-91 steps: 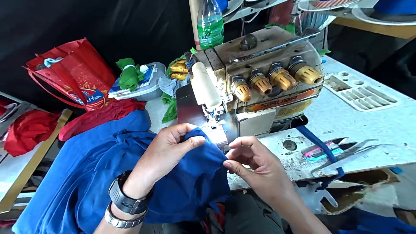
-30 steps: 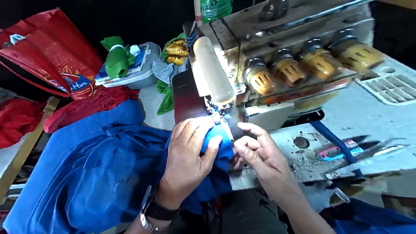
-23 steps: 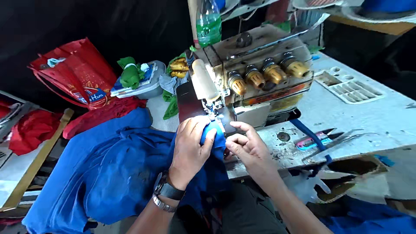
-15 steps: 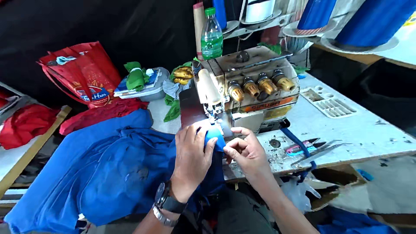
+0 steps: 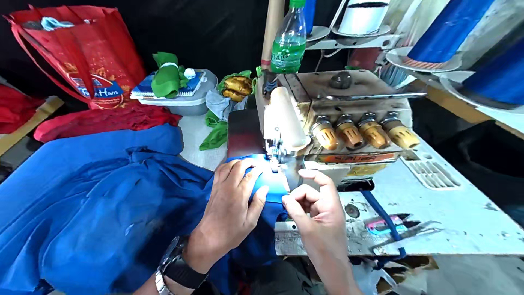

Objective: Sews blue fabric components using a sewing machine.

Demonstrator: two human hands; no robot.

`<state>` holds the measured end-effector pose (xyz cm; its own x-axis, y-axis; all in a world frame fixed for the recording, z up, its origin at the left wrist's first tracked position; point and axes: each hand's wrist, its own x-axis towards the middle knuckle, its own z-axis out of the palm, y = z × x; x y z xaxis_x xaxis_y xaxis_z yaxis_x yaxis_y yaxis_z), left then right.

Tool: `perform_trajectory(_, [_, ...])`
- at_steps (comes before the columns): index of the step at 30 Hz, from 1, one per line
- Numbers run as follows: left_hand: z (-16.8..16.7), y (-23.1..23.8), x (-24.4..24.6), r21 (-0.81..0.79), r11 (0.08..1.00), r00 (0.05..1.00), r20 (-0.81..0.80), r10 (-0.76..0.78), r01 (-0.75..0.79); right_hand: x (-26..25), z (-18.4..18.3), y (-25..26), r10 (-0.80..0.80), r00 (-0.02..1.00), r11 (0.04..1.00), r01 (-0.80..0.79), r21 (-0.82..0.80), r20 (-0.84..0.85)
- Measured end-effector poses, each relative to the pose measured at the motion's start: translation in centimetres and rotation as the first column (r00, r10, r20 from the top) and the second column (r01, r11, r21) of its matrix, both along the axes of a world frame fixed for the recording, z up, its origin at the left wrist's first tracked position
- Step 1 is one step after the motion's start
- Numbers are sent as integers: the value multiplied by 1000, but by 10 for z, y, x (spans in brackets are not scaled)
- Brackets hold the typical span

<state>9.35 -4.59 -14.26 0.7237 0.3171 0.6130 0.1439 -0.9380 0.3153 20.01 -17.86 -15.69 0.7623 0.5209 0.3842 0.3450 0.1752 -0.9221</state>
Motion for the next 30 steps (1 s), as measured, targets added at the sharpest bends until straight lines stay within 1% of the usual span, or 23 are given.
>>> perform_trajectory(3, [9, 9, 4, -42, 999, 1000, -15, -15, 14, 5, 8, 7, -4, 1000, 1000, 4, -14, -1])
perform_trajectory(6, [12, 15, 9, -29, 1000, 1000, -6, -5, 5, 11, 11, 15, -33, 999, 999, 34, -24, 24])
perform_trajectory(9, [21, 26, 15, -12, 1000, 999, -51, 0, -1, 15, 9, 25, -57, 998, 998, 58, -9, 27])
perform_trajectory(11, [27, 35, 20, -32, 999, 998, -65, -24, 22, 16, 6, 26, -87, 995, 996, 87, 9, 40])
perform_trajectory(14, [38, 50, 31, -74, 997, 998, -47, -41, 37, 10, 2, 14, -85, 984, 996, 79, 49, 159])
perform_trajectory(16, [42, 62, 42, -77, 997, 999, -47, -23, 19, -3, 1, 5, -71, 970, 997, 66, 31, 234])
perform_trajectory(18, [38, 75, 56, -75, 997, 998, -61, 12, -17, -16, 1, -1, -15, 947, 1000, 16, 1, 320])
perform_trajectory(20, [37, 85, 62, -69, 997, 994, -106, 10, -17, -25, 1, 3, 37, 903, 999, -44, 6, 428])
perform_trajectory(21, [36, 89, 61, -57, 998, 994, -112, 8, -14, -27, 2, 9, 33, 876, 998, -51, 24, 481])
perform_trajectory(23, [33, 91, 51, -19, 1000, 997, -69, 22, -24, -28, 6, 23, 5, 828, 996, -54, 71, 561])
perform_trajectory(25, [31, 84, 30, 13, 999, 999, -34, 42, -42, -28, 14, 36, -26, 812, 990, -62, 130, 583])
perform_trajectory(26, [30, 78, 17, 21, 999, 998, -28, 48, -47, -28, 20, 42, -38, 812, 990, -49, 133, 582])
perform_trajectory(28, [26, 66, -4, 5, 999, 996, 66, 52, -52, -28, 31, 53, -14, 805, 999, -7, 32, 594])
perform_trajectory(30, [26, 49, -24, -83, 995, 989, 136, 56, -45, -28, 39, 63, 57, 800, 994, 12, -112, 598])
